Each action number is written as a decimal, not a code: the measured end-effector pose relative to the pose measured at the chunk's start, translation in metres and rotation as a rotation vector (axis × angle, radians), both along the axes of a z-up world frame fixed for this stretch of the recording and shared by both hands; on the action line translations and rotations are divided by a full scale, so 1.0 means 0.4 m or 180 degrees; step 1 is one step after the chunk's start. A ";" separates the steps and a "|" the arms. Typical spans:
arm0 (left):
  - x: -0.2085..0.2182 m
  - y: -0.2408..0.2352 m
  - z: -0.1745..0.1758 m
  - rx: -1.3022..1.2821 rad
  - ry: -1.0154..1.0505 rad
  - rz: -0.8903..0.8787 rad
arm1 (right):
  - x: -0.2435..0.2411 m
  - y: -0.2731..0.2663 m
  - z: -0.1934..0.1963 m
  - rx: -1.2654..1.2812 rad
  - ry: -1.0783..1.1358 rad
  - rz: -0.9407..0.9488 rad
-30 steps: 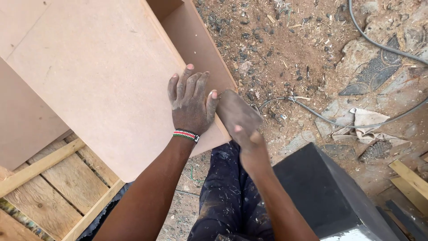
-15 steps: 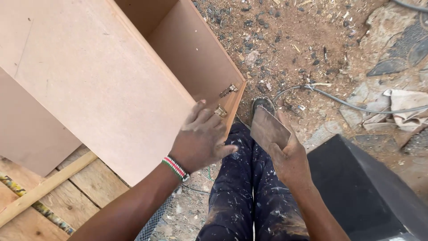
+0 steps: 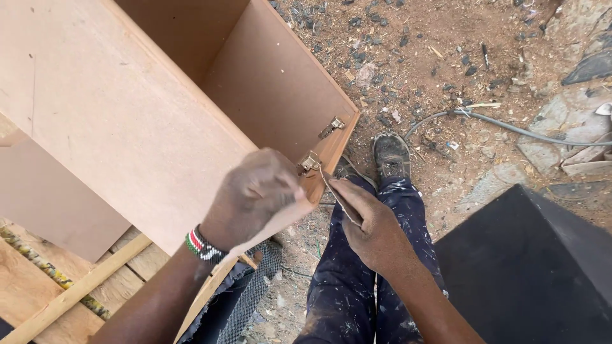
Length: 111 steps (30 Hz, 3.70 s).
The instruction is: The person sands the edges and surfaces of a wooden cabinet using a sanding block. They work on the top, sides, and interior edges of the cabinet, which is placed on the ground.
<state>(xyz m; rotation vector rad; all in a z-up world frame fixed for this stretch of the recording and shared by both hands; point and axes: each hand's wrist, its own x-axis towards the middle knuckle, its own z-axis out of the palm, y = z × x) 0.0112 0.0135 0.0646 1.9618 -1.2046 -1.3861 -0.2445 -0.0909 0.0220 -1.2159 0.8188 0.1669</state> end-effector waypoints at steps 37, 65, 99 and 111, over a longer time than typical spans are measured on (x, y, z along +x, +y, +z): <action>0.009 -0.072 -0.080 -0.1296 -0.2666 -0.0581 | 0.067 0.069 0.084 -0.1113 0.0194 0.0656; 0.025 -0.019 -0.141 -0.1162 -0.2693 -0.0701 | 0.010 0.042 -0.063 -0.0791 -0.0719 0.0156; 0.016 -0.013 -0.133 -0.1301 -0.2725 -0.0652 | 0.022 -0.049 -0.060 -0.0242 -0.0838 0.0971; 0.018 -0.013 -0.129 -0.1197 -0.2625 -0.0694 | -0.059 0.123 -0.262 -0.0774 -0.0518 0.0001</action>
